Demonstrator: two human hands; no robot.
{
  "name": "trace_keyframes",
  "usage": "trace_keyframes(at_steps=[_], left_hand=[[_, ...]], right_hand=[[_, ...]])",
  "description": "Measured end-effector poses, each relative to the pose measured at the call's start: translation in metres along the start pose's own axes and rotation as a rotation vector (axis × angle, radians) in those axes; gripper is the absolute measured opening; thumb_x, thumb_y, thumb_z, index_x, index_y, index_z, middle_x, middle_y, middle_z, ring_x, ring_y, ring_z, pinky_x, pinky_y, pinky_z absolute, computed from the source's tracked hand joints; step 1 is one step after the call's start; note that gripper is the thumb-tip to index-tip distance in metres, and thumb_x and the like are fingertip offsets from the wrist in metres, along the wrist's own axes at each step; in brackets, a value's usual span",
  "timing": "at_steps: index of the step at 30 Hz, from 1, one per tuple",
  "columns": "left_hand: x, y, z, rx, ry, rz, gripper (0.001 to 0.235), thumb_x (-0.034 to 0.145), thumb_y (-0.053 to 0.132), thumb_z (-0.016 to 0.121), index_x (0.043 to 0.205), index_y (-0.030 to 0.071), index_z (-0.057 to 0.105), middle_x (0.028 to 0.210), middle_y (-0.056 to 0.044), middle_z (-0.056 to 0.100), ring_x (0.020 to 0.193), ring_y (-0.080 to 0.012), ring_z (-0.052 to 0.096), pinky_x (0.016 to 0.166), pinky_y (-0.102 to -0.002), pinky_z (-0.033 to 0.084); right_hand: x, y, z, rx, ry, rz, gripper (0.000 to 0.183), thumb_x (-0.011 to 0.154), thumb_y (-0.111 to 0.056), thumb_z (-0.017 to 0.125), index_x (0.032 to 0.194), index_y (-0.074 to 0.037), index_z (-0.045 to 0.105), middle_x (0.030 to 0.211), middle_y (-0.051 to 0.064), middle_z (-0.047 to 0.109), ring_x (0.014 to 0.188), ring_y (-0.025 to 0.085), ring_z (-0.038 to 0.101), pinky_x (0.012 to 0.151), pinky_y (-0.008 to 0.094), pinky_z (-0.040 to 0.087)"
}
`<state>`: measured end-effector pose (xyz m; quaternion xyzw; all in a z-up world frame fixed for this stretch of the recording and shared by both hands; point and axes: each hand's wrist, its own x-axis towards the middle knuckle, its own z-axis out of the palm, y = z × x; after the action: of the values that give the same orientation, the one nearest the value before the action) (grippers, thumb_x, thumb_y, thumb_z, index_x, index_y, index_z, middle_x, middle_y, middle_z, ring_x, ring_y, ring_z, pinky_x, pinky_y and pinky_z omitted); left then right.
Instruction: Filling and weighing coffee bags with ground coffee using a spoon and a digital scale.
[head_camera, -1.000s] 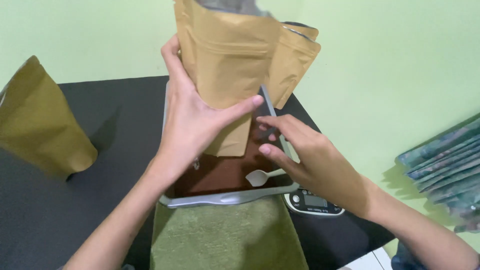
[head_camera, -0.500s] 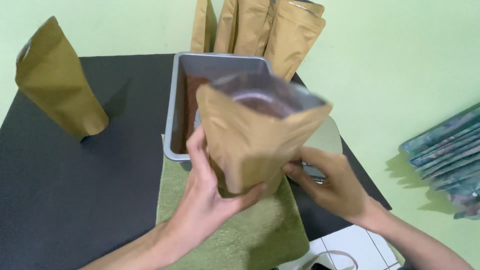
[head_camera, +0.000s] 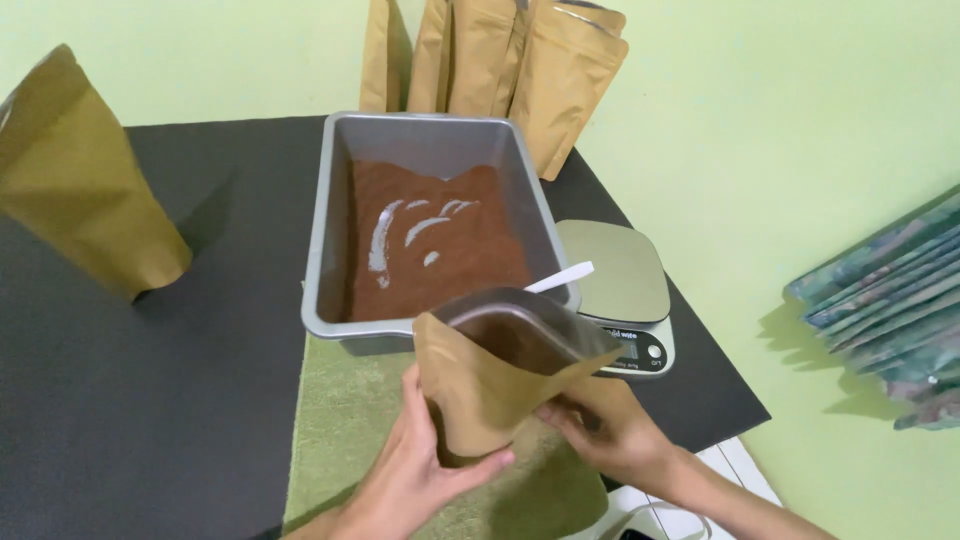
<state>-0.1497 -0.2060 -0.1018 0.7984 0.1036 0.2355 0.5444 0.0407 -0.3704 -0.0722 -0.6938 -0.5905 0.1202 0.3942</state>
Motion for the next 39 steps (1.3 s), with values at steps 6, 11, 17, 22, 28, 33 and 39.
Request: trace_keyframes(at_steps=[6, 11, 17, 22, 28, 33, 39], left_hand=[[0.024, 0.047, -0.03, -0.058, 0.212, 0.273, 0.091, 0.087, 0.056, 0.061, 0.149, 0.004, 0.018, 0.145, -0.021, 0.045, 0.134, -0.0296, 0.055, 0.115, -0.047, 0.047], [0.088, 0.081, -0.07, 0.152, 0.363, 0.436, 0.045, 0.098, 0.02, 0.053, 0.139, 0.005, 0.042, 0.129, -0.014, 0.058, 0.118, -0.0209, 0.06, 0.102, -0.036, 0.052], [0.164, 0.057, -0.076, 0.622, 0.077, 0.047, 0.026, 0.102, 0.032, 0.055, 0.12, 0.014, 0.059, 0.109, -0.001, 0.072, 0.1, -0.0159, 0.073, 0.077, -0.041, 0.056], [0.19, -0.036, -0.055, 1.495, 0.33, 0.301, 0.029, 0.092, 0.051, 0.059, 0.104, 0.025, 0.062, 0.088, 0.005, 0.068, 0.085, -0.0195, 0.073, 0.07, -0.037, 0.055], [0.185, -0.043, -0.048, 1.587, 0.342, 0.267, 0.03, 0.085, 0.052, 0.068, 0.099, 0.025, 0.065, 0.08, 0.008, 0.067, 0.077, -0.0183, 0.07, 0.065, -0.034, 0.051], [0.181, -0.047, -0.039, 1.622, 0.346, 0.292, 0.032, 0.083, 0.054, 0.069, 0.098, 0.025, 0.064, 0.077, 0.007, 0.064, 0.072, -0.0186, 0.068, 0.065, -0.035, 0.05], [0.177, -0.031, -0.036, 1.637, 0.246, 0.262, 0.032, 0.087, 0.054, 0.069, 0.096, 0.024, 0.062, 0.078, 0.008, 0.068, 0.067, -0.0151, 0.07, 0.06, -0.032, 0.05]], right_hand=[[-0.055, 0.038, -0.056, -0.107, 0.298, 0.087, 0.011, 0.091, -0.015, 0.067, 0.088, -0.012, 0.077, 0.065, -0.005, 0.059, 0.052, 0.006, 0.042, 0.049, 0.025, 0.037], [-0.085, 0.047, -0.116, 0.075, 0.766, 0.183, 0.014, 0.099, -0.008, 0.066, 0.105, 0.004, 0.07, 0.081, 0.008, 0.068, 0.067, 0.01, 0.051, 0.066, 0.024, 0.049], [-0.027, 0.113, -0.139, 0.065, 0.955, 0.151, 0.023, 0.111, -0.019, 0.067, 0.098, 0.0, 0.062, 0.082, 0.003, 0.056, 0.08, 0.012, 0.055, 0.079, 0.03, 0.056], [0.034, 0.15, -0.121, 0.151, 0.95, 0.125, 0.014, 0.11, -0.009, 0.062, 0.099, -0.003, 0.068, 0.081, 0.003, 0.059, 0.08, 0.01, 0.055, 0.083, 0.033, 0.059], [0.058, 0.149, -0.106, 0.125, 0.887, 0.155, 0.018, 0.109, -0.011, 0.06, 0.096, -0.003, 0.07, 0.076, 0.006, 0.06, 0.079, 0.011, 0.055, 0.084, 0.037, 0.061], [0.056, 0.144, -0.103, 0.156, 0.856, 0.198, 0.011, 0.108, -0.014, 0.061, 0.108, -0.005, 0.069, 0.092, 0.006, 0.065, 0.092, 0.012, 0.058, 0.093, 0.037, 0.058], [0.027, 0.068, -0.063, 0.063, 1.049, 0.065, 0.035, 0.109, -0.01, 0.049, 0.141, 0.003, 0.042, 0.136, 0.025, 0.051, 0.119, 0.034, 0.055, 0.101, 0.047, 0.051]])
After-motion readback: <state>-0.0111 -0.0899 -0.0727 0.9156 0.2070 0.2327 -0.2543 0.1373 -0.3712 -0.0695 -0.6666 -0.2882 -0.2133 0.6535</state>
